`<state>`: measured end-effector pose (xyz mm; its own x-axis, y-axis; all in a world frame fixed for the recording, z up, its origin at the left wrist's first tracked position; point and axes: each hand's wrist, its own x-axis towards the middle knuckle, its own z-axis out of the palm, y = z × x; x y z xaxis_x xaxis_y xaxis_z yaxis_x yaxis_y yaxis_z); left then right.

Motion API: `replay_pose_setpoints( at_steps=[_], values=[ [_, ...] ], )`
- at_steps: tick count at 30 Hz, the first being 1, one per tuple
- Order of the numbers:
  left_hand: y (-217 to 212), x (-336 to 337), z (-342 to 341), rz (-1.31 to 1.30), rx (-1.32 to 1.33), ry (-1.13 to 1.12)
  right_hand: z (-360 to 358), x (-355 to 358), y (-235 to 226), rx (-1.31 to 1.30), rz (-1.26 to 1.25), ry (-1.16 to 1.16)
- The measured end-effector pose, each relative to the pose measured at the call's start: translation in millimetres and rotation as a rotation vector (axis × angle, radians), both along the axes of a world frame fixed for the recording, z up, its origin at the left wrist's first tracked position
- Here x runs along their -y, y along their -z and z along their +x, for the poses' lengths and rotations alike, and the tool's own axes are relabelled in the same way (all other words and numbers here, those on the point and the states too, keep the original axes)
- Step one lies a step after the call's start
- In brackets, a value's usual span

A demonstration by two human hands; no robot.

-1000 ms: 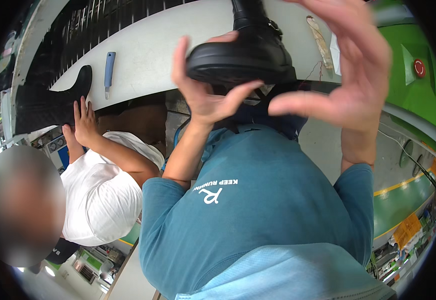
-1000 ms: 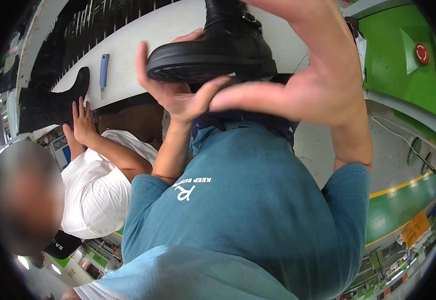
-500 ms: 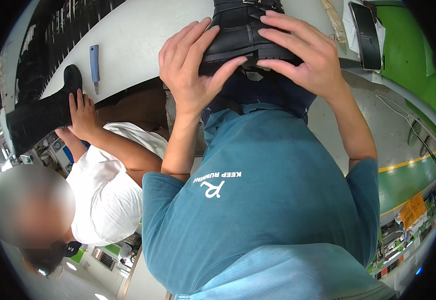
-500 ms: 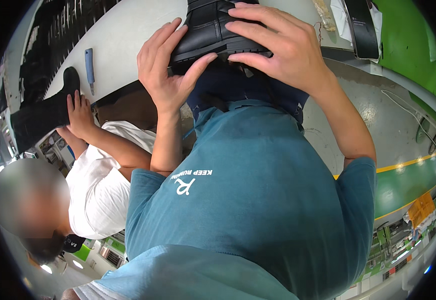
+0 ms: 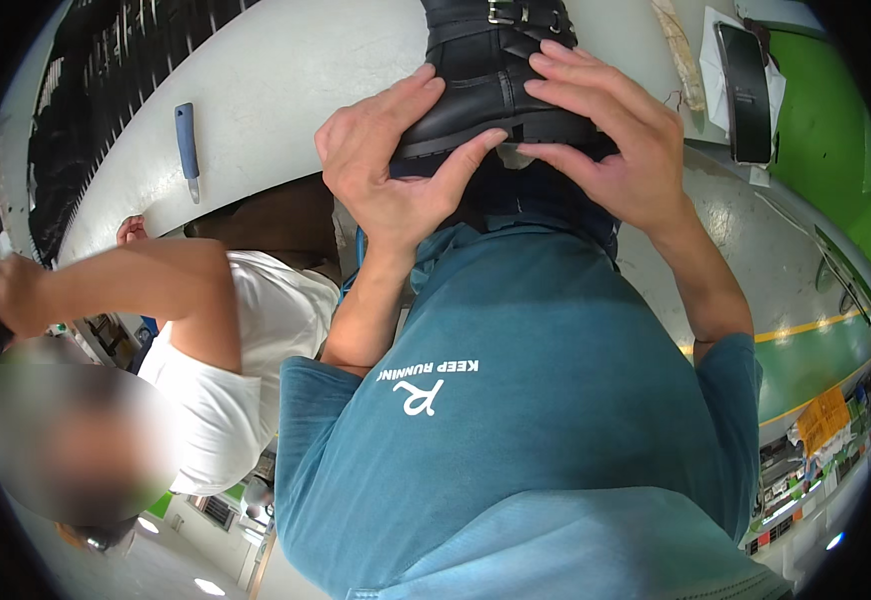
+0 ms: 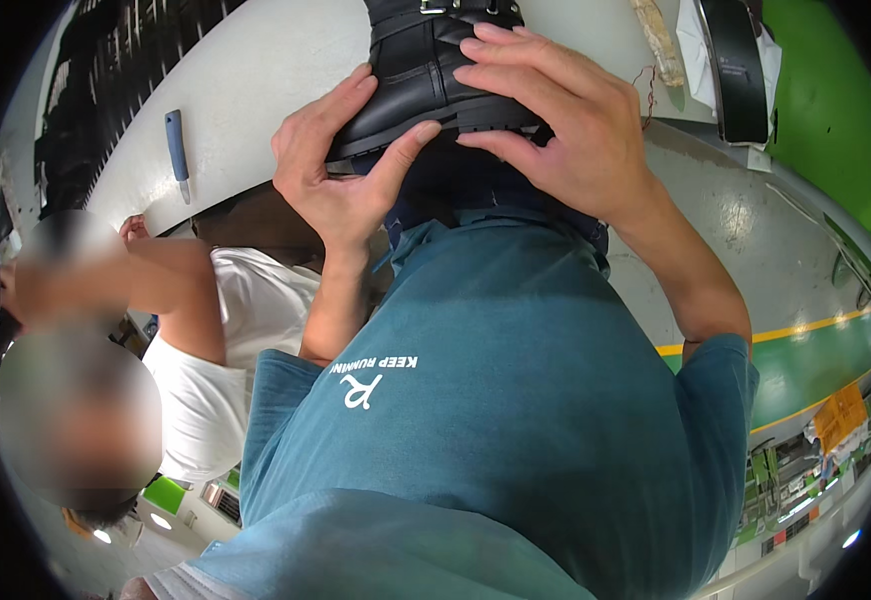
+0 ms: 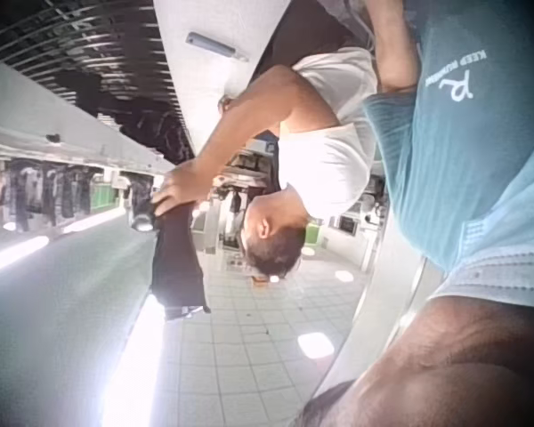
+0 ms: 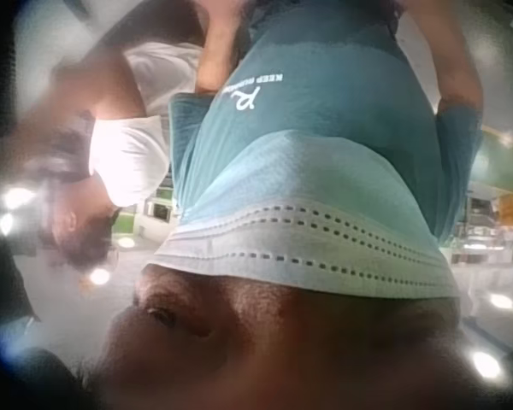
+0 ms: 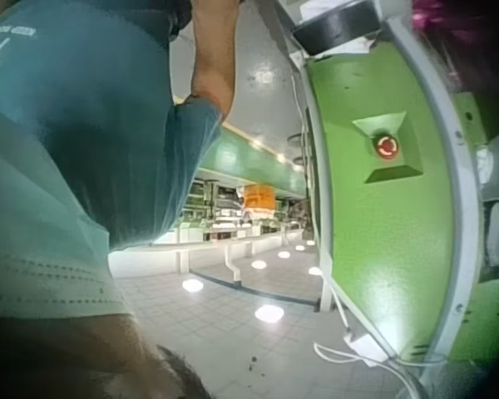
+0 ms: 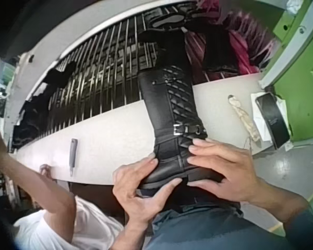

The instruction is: Inspecting and trimming threads on finished black boots on a production line.

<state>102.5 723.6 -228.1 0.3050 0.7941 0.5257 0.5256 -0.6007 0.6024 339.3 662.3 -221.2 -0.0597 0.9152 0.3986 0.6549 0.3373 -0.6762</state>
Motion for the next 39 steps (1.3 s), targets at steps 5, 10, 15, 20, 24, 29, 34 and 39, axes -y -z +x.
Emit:
replay_pose_setpoints(
  at_steps=[5,10,15,20,24,29,34,39],
  values=[
    [-4,0,-2,0.026,-0.03,-0.019,1,0,-1,-0.101,-0.073,-0.017],
    [-11,8,-7,0.18,-0.046,0.024,-8,-25,5,-0.691,0.066,0.178],
    [-15,17,-16,0.277,-0.026,0.053,-17,-45,21,-1.224,-0.318,0.043],
    [-17,25,-24,0.286,0.022,0.103,-19,-32,-2,-1.346,-0.323,0.067],
    [-30,27,-25,0.251,0.048,0.049,-27,-21,-47,-1.335,-0.089,0.114],
    [-47,28,1,0.03,0.305,0.157,-62,-8,-76,-1.077,0.204,0.107],
    [-29,13,40,-0.238,0.48,0.028,-70,0,-55,-0.862,0.079,-0.204],
    [-11,-11,52,-0.112,0.465,-0.052,-31,-14,-11,-0.761,0.21,0.182]
  ],
)
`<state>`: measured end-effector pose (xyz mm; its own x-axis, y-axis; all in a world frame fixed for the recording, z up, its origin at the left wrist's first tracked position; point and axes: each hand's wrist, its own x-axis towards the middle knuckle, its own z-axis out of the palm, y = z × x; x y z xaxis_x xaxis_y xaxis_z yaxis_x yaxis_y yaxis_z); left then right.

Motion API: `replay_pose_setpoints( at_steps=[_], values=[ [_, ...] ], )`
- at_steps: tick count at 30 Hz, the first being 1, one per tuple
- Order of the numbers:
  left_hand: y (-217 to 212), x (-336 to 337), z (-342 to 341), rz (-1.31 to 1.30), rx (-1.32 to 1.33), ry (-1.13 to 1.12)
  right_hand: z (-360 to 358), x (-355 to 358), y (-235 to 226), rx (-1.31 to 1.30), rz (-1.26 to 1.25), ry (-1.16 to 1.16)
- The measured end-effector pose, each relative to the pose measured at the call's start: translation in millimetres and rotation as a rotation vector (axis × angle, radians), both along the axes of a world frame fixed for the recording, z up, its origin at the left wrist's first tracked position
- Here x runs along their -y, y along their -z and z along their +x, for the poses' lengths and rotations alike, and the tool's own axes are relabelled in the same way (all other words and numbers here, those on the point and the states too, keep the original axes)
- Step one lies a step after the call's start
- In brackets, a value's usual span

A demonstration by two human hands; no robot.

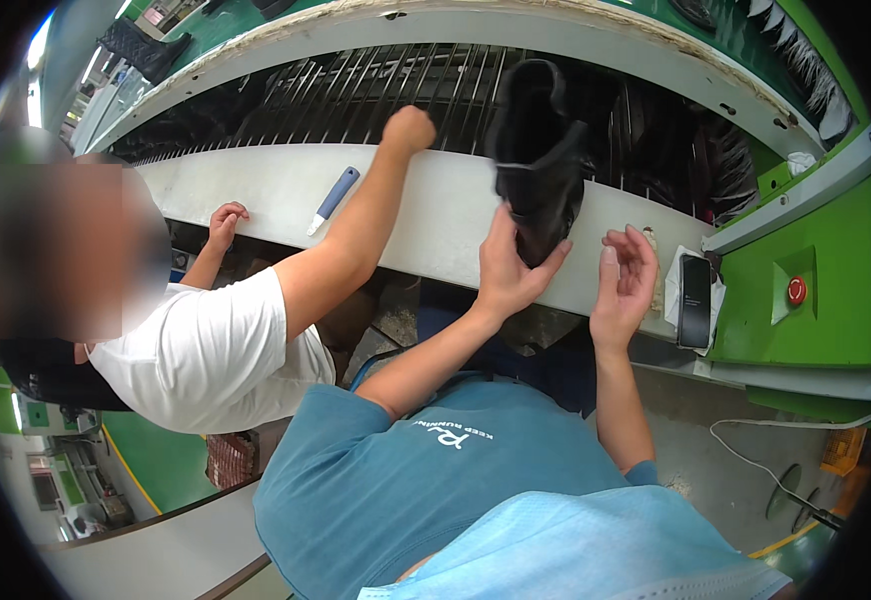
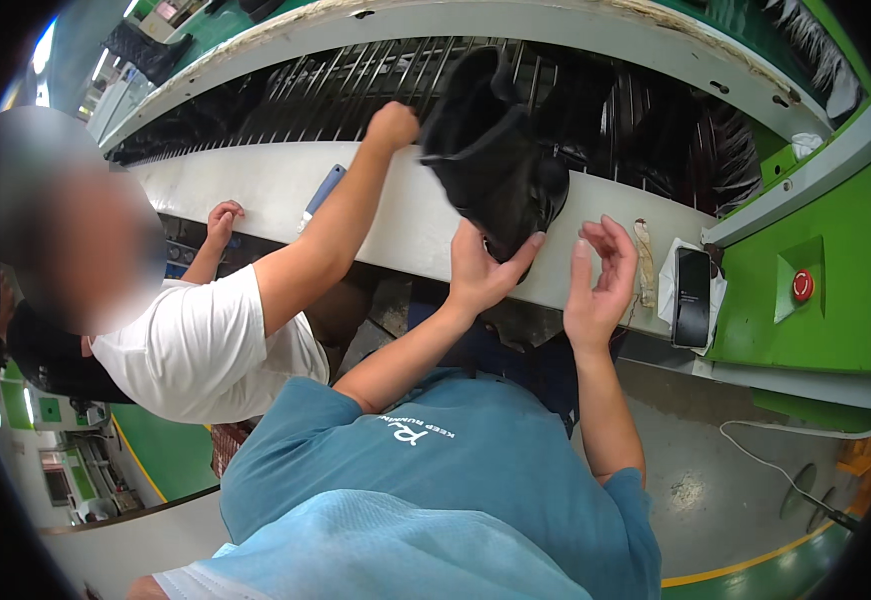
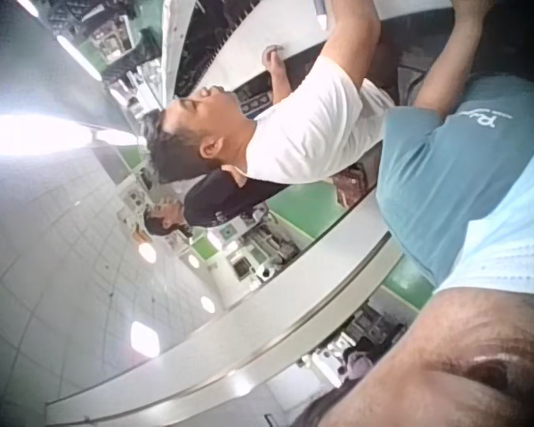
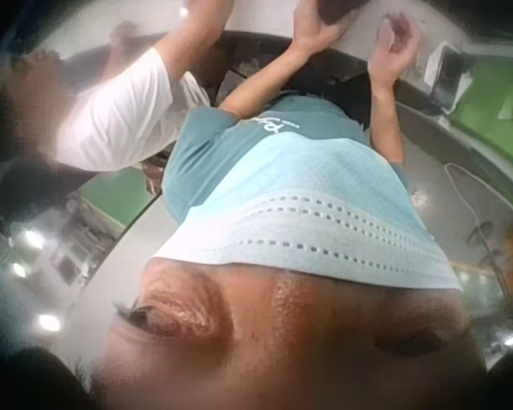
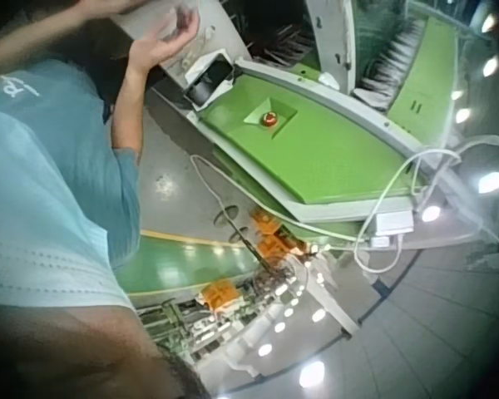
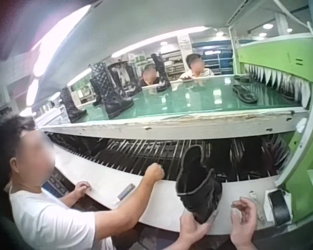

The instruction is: Inspecting and trimming threads on finished black boots on a production line.

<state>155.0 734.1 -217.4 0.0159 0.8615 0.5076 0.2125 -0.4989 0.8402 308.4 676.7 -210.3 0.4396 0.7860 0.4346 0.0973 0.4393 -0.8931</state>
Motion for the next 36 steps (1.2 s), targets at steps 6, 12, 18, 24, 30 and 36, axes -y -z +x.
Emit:
replay_pose_setpoints(
  at_steps=[6,12,18,24,30,36],
  values=[
    [-19,-12,-5,-0.088,0.152,0.01,25,-1,51,0.003,-0.165,0.043],
    [-59,-19,-21,0.007,0.334,-0.04,30,-2,66,-0.006,-0.181,0.0],
    [-107,-32,-13,0.047,0.562,0.023,32,1,66,-0.024,-0.198,0.02],
    [-153,-44,-3,0.167,0.597,0.057,35,4,63,0.036,-0.21,0.014],
    [-220,-92,6,0.484,0.657,-0.048,29,5,54,0.292,-0.139,0.047],
    [-304,-163,9,0.631,0.555,-0.024,26,7,48,0.336,-0.109,0.035]
  ],
)
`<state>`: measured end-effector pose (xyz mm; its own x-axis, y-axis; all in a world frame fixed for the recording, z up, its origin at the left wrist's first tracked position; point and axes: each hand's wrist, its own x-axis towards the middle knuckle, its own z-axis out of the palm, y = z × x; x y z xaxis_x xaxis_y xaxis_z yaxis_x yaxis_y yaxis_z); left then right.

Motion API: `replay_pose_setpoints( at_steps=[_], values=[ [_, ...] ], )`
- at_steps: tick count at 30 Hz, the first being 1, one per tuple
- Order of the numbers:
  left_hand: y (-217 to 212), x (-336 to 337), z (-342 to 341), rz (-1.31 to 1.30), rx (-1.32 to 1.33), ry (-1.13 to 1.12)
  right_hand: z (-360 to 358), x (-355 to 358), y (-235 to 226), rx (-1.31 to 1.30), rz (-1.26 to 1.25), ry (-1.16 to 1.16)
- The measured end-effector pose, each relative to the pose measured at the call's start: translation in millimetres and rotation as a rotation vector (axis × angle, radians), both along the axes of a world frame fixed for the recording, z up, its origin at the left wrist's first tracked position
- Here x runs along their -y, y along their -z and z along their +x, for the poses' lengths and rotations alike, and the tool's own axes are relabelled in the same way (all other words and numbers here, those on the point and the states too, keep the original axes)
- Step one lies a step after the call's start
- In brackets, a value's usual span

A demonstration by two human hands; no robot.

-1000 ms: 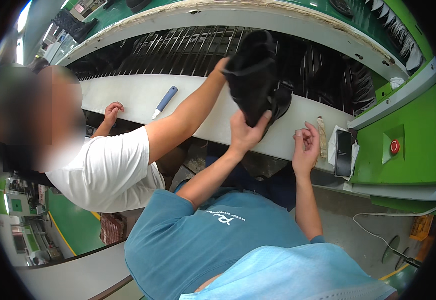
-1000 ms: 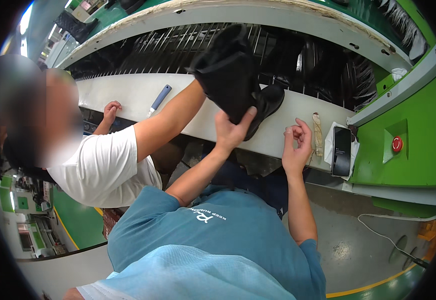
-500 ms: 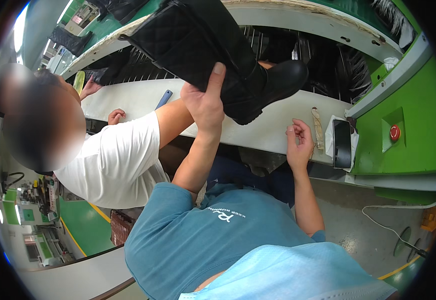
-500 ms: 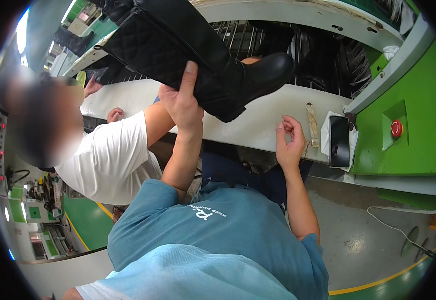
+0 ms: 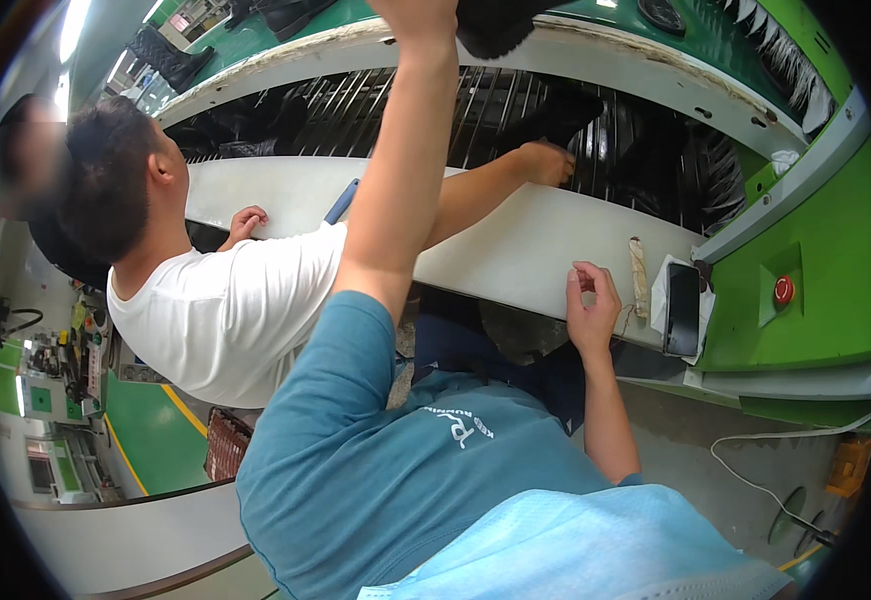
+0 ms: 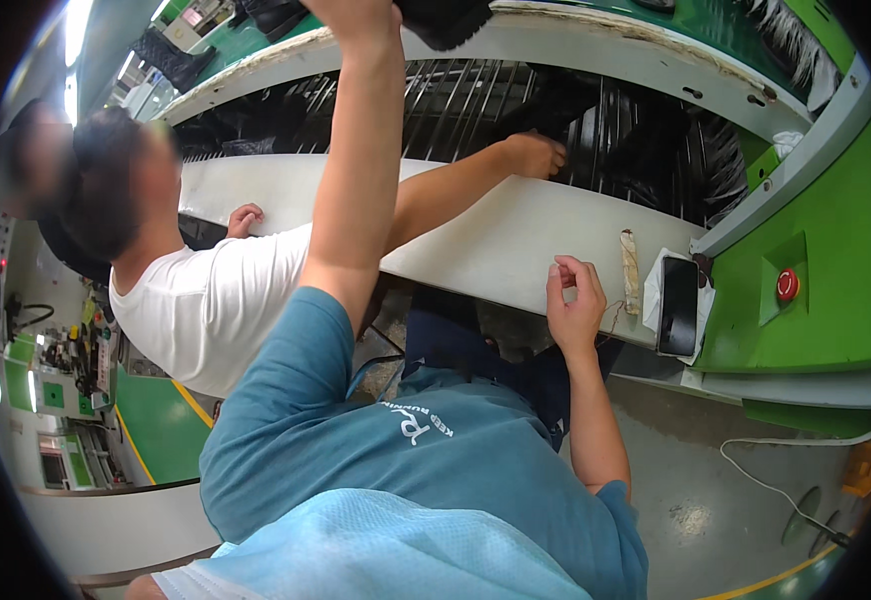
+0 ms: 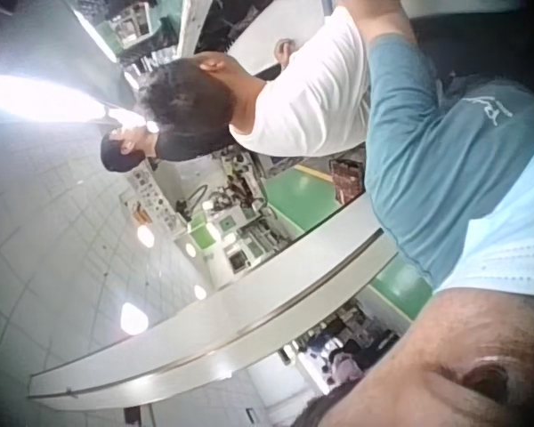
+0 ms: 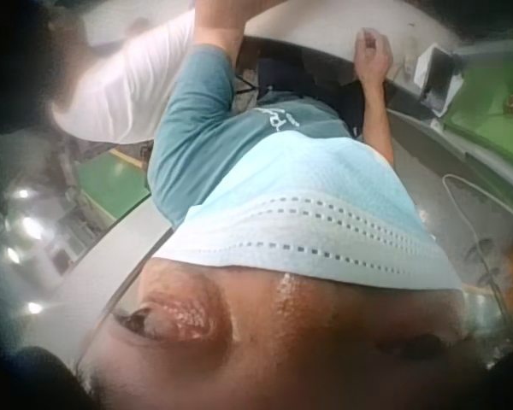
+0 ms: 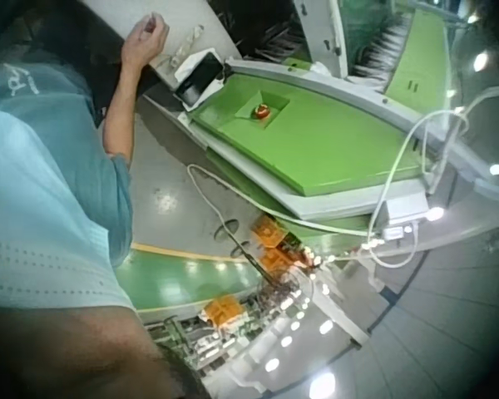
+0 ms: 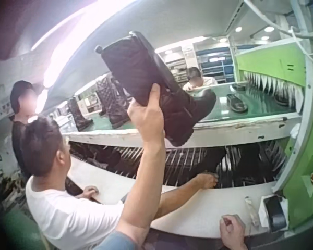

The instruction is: Inspecting and trimming threads on finished black boots on a production line.

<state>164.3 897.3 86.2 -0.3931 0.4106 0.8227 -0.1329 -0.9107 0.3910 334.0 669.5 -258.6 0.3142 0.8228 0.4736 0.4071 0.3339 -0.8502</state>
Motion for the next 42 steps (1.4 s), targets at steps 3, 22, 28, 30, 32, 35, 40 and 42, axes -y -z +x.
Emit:
replay_pose_setpoints(
  at_steps=[3,22,28,30,32,35,40,42],
  values=[
    [-26,-23,-5,0.035,-0.026,-0.083,0,0,1,0.016,-0.013,0.016],
    [-73,-199,-178,-0.121,-0.089,-1.051,-14,-15,0,0.213,-0.061,0.102],
    [-52,-259,-291,-0.384,-0.338,-1.093,-16,-20,1,0.277,-0.074,0.121],
    [-43,-277,-336,-0.527,-0.519,-0.972,-17,-21,1,0.278,-0.065,0.136],
    [-19,-297,-368,-0.623,-0.628,-0.839,-18,-22,1,0.309,-0.07,0.16],
    [22,-325,-387,-0.551,-0.617,-0.948,-19,-22,2,0.348,-0.075,0.164],
    [45,-317,-358,-0.441,-0.487,-1.139,-18,-22,1,0.379,-0.05,0.173],
    [39,-289,-336,-0.393,-0.441,-1.078,-18,-22,1,0.352,-0.046,0.166]
  ],
)
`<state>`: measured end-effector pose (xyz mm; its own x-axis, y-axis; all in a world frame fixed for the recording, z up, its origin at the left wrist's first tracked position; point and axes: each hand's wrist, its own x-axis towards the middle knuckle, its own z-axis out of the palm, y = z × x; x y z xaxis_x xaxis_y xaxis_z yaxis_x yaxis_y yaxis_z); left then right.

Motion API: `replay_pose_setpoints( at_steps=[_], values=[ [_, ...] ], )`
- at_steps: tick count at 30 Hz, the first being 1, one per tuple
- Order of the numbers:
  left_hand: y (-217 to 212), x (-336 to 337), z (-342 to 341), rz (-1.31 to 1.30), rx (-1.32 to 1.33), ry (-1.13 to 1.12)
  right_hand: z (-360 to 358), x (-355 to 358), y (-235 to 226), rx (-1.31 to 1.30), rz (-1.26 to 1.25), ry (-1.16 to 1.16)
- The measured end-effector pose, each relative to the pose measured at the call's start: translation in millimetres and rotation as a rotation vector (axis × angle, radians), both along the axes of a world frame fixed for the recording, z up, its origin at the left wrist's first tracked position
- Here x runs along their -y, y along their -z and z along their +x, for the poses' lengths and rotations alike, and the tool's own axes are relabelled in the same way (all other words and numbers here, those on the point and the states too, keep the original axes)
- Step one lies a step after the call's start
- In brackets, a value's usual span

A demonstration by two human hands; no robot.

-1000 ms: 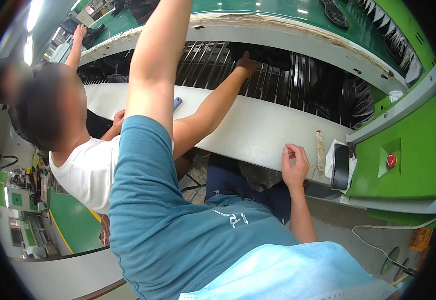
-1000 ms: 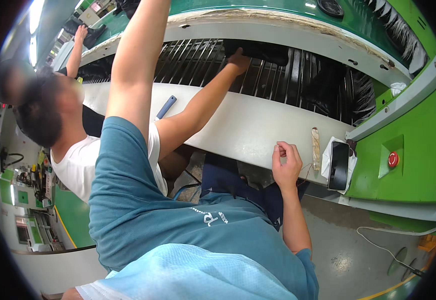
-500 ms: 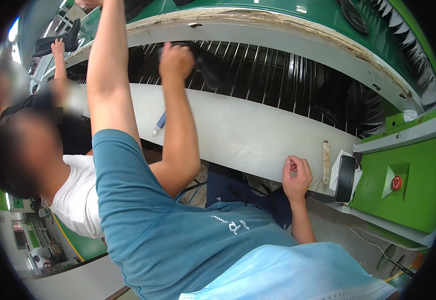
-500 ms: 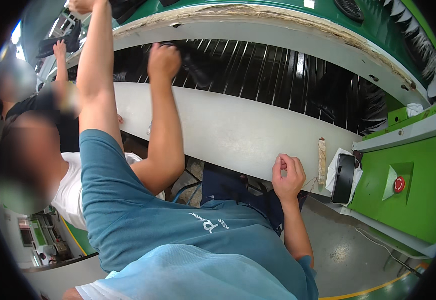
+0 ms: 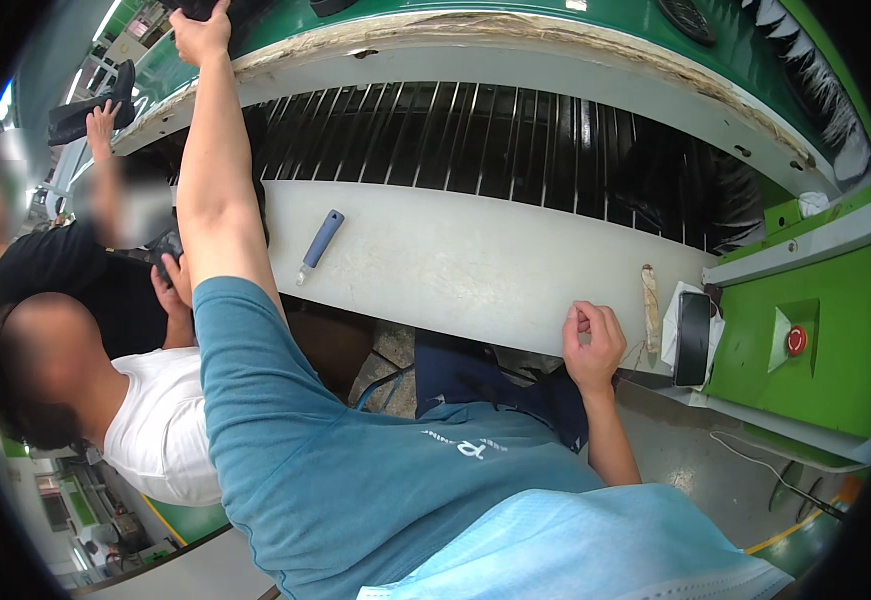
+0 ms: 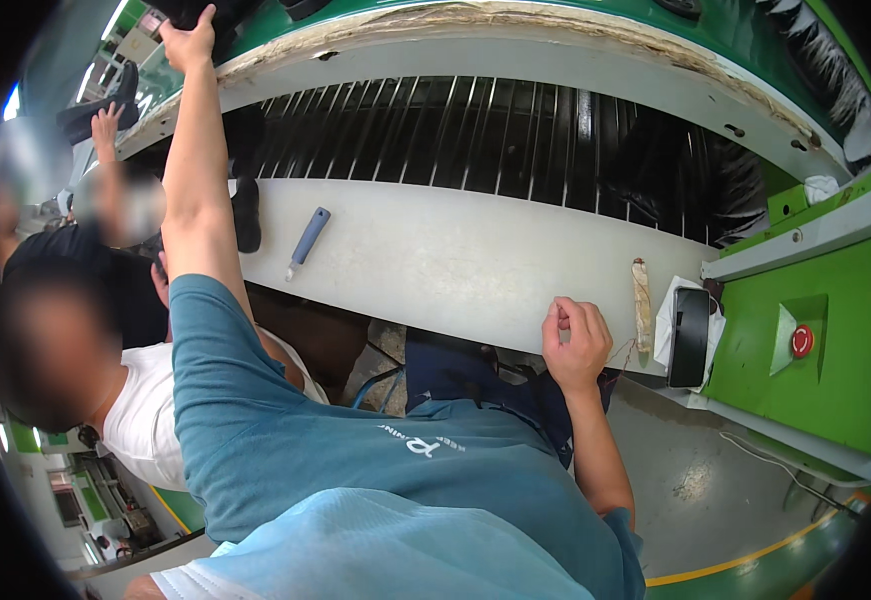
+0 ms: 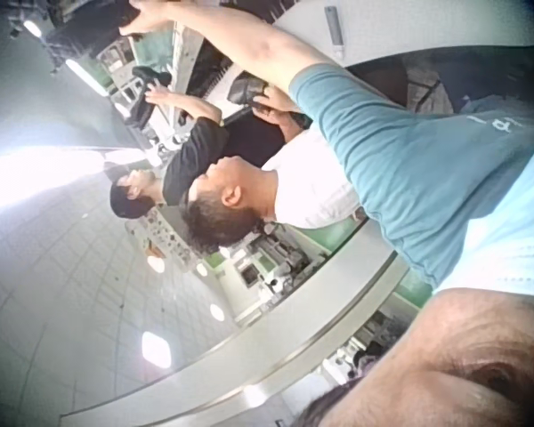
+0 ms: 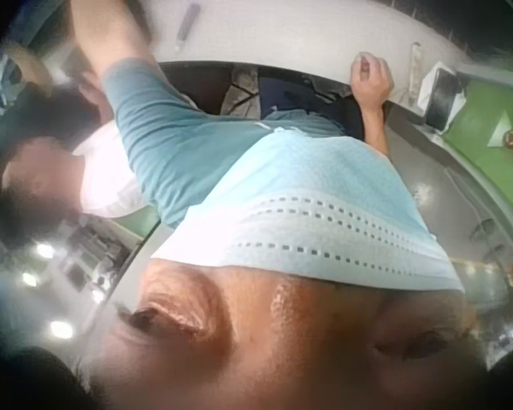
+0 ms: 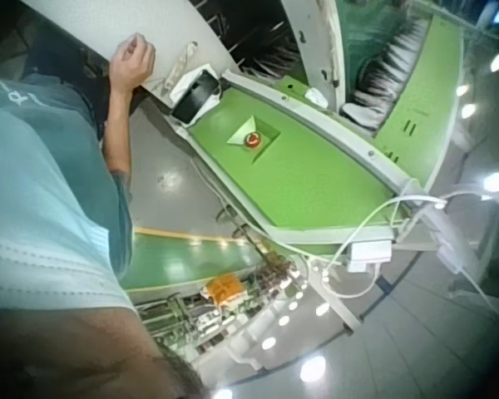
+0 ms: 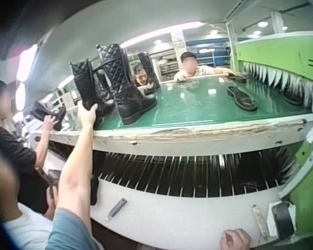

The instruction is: Inspecting and trimming threads on finished black boots on a production line.

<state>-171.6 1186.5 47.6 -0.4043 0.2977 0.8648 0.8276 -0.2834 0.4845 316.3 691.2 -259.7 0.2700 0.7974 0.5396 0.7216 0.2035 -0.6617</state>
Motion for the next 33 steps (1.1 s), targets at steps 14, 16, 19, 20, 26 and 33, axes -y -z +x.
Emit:
replay_pose_setpoints(
  at_steps=[14,16,19,20,26,33],
  values=[
    [-11,320,103,0.427,0.019,0.406,-2,1,-36,-0.208,-0.1,-0.239],
    [9,369,121,0.26,-0.023,0.511,-8,-7,-70,-0.273,-0.071,-0.355],
    [34,408,155,-0.114,-0.143,0.781,-30,-36,-115,-0.418,0.078,-0.525],
    [42,415,164,-0.297,-0.07,0.844,-36,-49,-127,-0.376,0.132,-0.614],
    [109,413,196,-0.436,-0.101,1.223,-73,-87,-124,-0.493,-0.159,-0.911],
    [190,423,190,-0.438,0.73,1.223,-54,-54,-84,-0.634,-0.36,-0.698]
  ],
)
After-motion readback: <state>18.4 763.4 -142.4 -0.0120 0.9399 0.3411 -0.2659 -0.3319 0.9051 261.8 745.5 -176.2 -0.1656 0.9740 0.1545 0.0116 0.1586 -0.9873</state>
